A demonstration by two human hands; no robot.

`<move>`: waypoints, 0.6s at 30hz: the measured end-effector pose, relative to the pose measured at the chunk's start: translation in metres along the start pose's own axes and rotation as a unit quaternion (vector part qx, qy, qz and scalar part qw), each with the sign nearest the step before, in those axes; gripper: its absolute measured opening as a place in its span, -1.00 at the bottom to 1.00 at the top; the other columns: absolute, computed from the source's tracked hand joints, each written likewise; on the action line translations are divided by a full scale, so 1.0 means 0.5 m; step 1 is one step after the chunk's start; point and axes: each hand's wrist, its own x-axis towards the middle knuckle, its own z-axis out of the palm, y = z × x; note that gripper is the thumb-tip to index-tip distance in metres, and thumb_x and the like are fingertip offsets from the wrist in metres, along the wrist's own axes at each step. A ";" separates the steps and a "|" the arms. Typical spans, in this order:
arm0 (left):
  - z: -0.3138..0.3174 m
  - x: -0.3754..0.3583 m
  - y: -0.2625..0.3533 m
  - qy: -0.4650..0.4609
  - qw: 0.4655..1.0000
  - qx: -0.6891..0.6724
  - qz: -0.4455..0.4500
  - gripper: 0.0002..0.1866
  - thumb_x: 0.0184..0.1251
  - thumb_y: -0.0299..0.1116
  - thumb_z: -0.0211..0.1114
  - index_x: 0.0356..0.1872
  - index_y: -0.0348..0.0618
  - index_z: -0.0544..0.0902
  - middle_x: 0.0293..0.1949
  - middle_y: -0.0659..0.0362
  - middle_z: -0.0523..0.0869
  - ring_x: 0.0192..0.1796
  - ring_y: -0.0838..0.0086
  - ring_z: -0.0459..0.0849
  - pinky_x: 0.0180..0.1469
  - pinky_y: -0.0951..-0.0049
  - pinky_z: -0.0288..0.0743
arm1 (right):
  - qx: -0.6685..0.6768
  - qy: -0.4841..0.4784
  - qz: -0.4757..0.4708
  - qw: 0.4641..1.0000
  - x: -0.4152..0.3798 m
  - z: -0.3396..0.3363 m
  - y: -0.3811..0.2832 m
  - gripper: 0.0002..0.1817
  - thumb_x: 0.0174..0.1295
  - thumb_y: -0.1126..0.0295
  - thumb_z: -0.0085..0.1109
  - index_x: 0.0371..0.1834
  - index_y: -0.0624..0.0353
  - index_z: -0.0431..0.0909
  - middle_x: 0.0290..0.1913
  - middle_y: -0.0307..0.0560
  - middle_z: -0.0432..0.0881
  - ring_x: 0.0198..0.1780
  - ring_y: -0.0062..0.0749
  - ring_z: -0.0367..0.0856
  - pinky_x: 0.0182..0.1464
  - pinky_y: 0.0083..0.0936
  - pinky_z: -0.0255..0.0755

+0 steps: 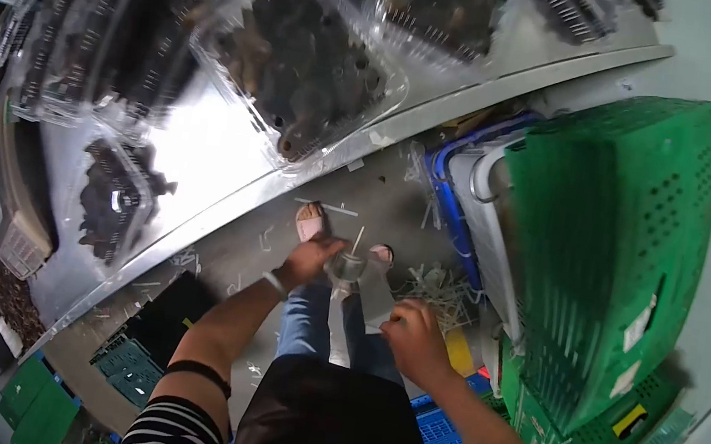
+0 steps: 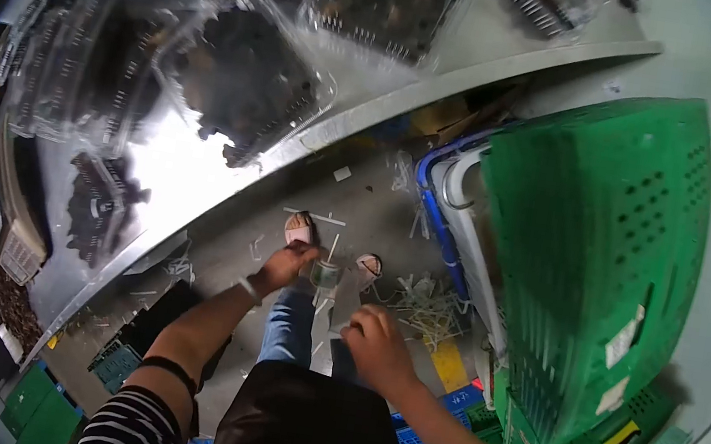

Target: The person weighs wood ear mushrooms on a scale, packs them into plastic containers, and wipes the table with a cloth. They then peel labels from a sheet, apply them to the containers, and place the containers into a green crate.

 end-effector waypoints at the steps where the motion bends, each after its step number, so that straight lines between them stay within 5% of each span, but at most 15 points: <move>1: 0.060 0.025 -0.073 0.038 0.998 -0.002 0.043 -0.45 0.14 -0.55 0.10 0.24 0.01 0.43 0.10 0.01 0.58 0.19 0.09 0.52 0.19 0.21 0.45 | -0.007 0.010 -0.019 1.000 0.004 0.019 0.007 -0.86 0.06 0.45 0.22 -0.30 0.12 0.54 0.04 -0.04 0.46 0.16 -0.10 0.40 0.19 -0.23 0.35; 3: 0.121 0.088 -0.184 0.044 0.996 -0.063 0.045 -0.53 0.23 -0.48 0.08 0.21 -0.01 0.45 0.12 -0.01 0.55 0.24 0.10 0.47 0.20 0.23 0.45 | -0.001 0.035 -0.027 0.999 0.008 0.048 0.011 -0.87 0.07 0.46 0.15 -0.30 0.15 0.51 -0.02 -0.01 0.49 0.11 -0.05 0.44 0.18 -0.16 0.35; 4: 0.098 0.117 -0.184 0.044 0.995 0.078 0.038 -0.55 0.23 -0.49 0.06 0.19 0.00 0.46 0.13 0.00 0.52 0.19 0.10 0.50 0.17 0.24 0.47 | 0.037 0.015 -0.015 0.999 0.002 0.071 0.026 -0.85 0.04 0.48 0.17 -0.29 0.15 0.51 -0.04 -0.01 0.51 0.07 -0.05 0.48 0.14 -0.17 0.38; 7: 0.044 0.221 -0.220 0.005 0.989 0.113 0.099 -0.48 0.13 -0.50 0.15 0.20 0.04 0.49 0.13 0.04 0.54 0.07 0.13 0.59 0.11 0.26 0.51 | 0.121 0.006 0.008 0.993 0.033 0.129 0.066 -0.77 -0.04 0.57 0.16 -0.26 0.17 0.49 -0.21 0.00 0.58 -0.14 -0.02 0.59 -0.05 -0.18 0.46; 10: 0.091 0.292 -0.270 0.105 0.982 -0.156 0.005 -0.57 0.26 -0.38 0.16 0.20 0.00 0.52 0.14 0.01 0.57 0.11 0.09 0.58 0.15 0.29 0.49 | 0.044 -0.046 -0.030 0.998 0.086 0.168 0.091 -0.77 -0.03 0.58 0.14 -0.26 0.18 0.45 -0.24 0.00 0.56 -0.16 -0.03 0.57 -0.08 -0.16 0.46; 13: 0.038 0.317 -0.182 0.193 0.980 0.035 0.027 -0.62 0.41 -0.18 0.14 0.16 -0.09 0.56 0.14 -0.02 0.60 0.14 0.11 0.59 0.18 0.30 0.46 | 0.003 0.036 -0.032 0.999 0.139 0.181 0.103 -0.90 0.07 0.50 0.12 -0.35 0.14 0.42 -0.36 -0.07 0.52 -0.21 -0.12 0.56 -0.18 -0.27 0.47; 15: -0.059 0.275 -0.049 0.087 0.973 -0.199 -0.077 -0.53 0.50 -0.01 0.05 0.02 -0.24 0.63 0.04 0.01 0.68 0.05 0.26 0.65 0.14 0.34 0.47 | 0.040 0.092 -0.015 0.995 0.174 0.138 0.089 -0.91 0.13 0.48 0.15 -0.36 0.13 0.43 -0.39 -0.08 0.53 -0.27 -0.13 0.57 -0.20 -0.26 0.45; 18: -0.192 0.144 0.133 0.047 0.833 -0.541 -0.104 -0.38 0.53 0.09 -0.07 -0.13 -0.38 0.67 -0.23 0.07 0.74 -0.10 0.43 0.67 0.07 0.40 0.48 | 0.117 0.154 0.030 0.981 0.186 0.032 0.042 -0.88 0.16 0.48 0.26 -0.36 0.17 0.47 -0.42 -0.06 0.59 -0.38 -0.23 0.62 -0.32 -0.30 0.47</move>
